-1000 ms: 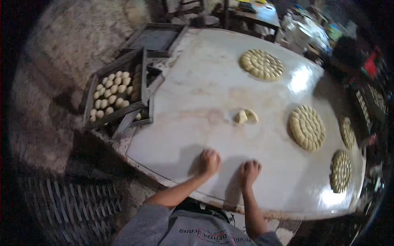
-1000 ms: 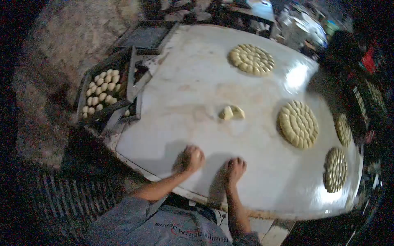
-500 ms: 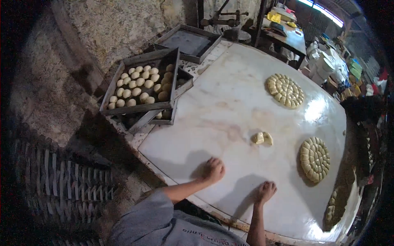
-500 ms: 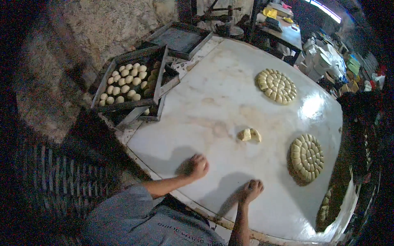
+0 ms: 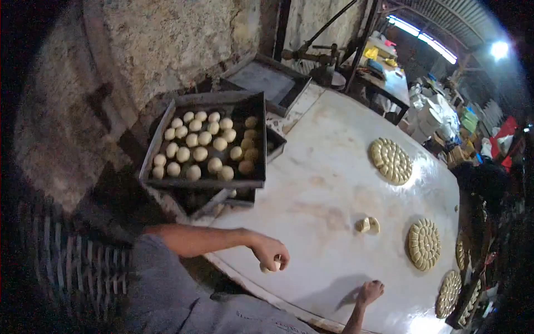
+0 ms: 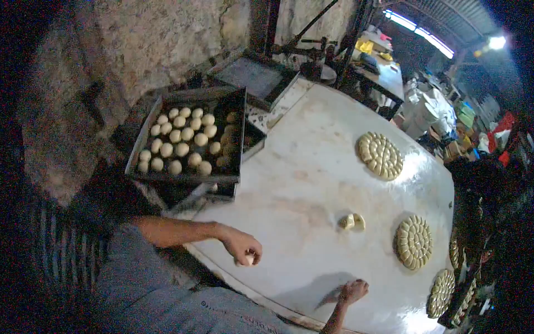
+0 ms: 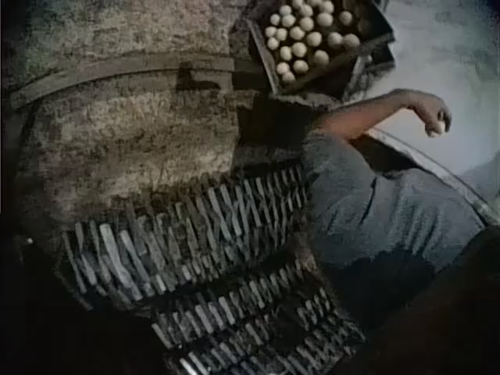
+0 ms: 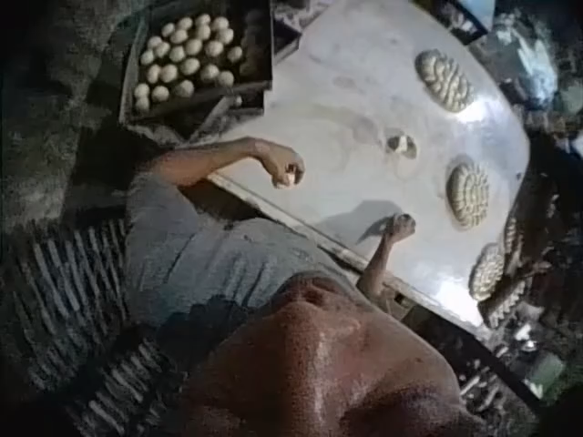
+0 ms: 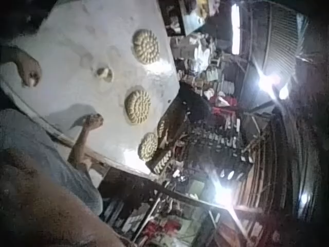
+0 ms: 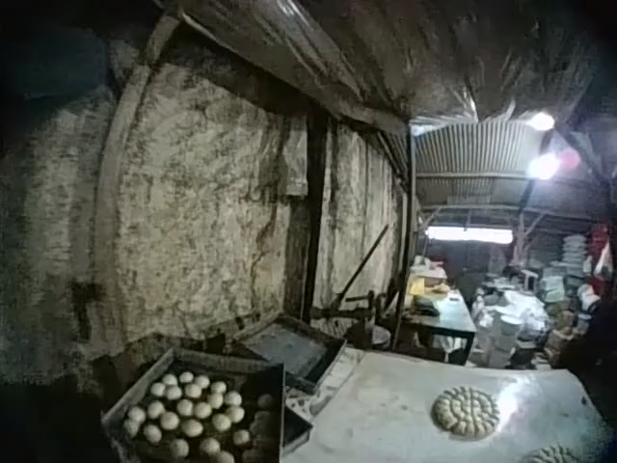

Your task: Shaping bread dough into intricate patterns and placing portions into baking trays.

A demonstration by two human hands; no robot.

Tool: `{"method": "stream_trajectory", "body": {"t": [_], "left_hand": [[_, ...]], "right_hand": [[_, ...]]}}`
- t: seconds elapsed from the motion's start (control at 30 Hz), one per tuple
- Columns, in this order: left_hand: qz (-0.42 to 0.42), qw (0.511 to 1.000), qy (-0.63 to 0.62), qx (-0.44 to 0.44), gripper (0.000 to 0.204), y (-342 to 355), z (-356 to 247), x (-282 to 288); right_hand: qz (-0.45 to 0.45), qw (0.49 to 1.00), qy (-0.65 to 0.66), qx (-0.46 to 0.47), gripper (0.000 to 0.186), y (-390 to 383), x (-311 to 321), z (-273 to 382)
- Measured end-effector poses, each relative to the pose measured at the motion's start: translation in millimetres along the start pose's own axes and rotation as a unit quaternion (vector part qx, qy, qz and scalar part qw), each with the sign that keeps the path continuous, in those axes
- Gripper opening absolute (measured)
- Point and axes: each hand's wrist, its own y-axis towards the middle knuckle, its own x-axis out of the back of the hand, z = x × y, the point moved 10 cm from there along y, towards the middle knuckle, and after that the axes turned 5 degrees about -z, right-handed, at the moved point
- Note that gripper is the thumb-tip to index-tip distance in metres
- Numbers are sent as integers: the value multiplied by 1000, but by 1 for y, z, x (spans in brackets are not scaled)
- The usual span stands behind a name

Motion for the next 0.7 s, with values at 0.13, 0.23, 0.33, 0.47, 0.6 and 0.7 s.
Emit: {"method": "stream_trajectory", "body": {"t": [0.13,0.23,0.33,0.47,0.6,0.7], "left_hand": [[-357,914,97,-165,21,-152,-63,233],[-724,656,123,-175,16,-275,-18,381],[-900,389,128,-151,19,-355,164,423],[-613,660,420,109,62,-228,176,384],[-605,772,185,-63,54,-348,63,323],[-376,899,208,-82,52,-364,-28,206]], "right_hand": [[15,994,-6,-104,22,-62,14,6],[178,798,470,-333,27,-95,-54,-2],[244,654,685,-206,32,-61,6,225],[285,692,663,-19,53,19,120,414],[190,615,741,195,52,63,228,592],[-41,730,643,229,40,131,236,659]]}}
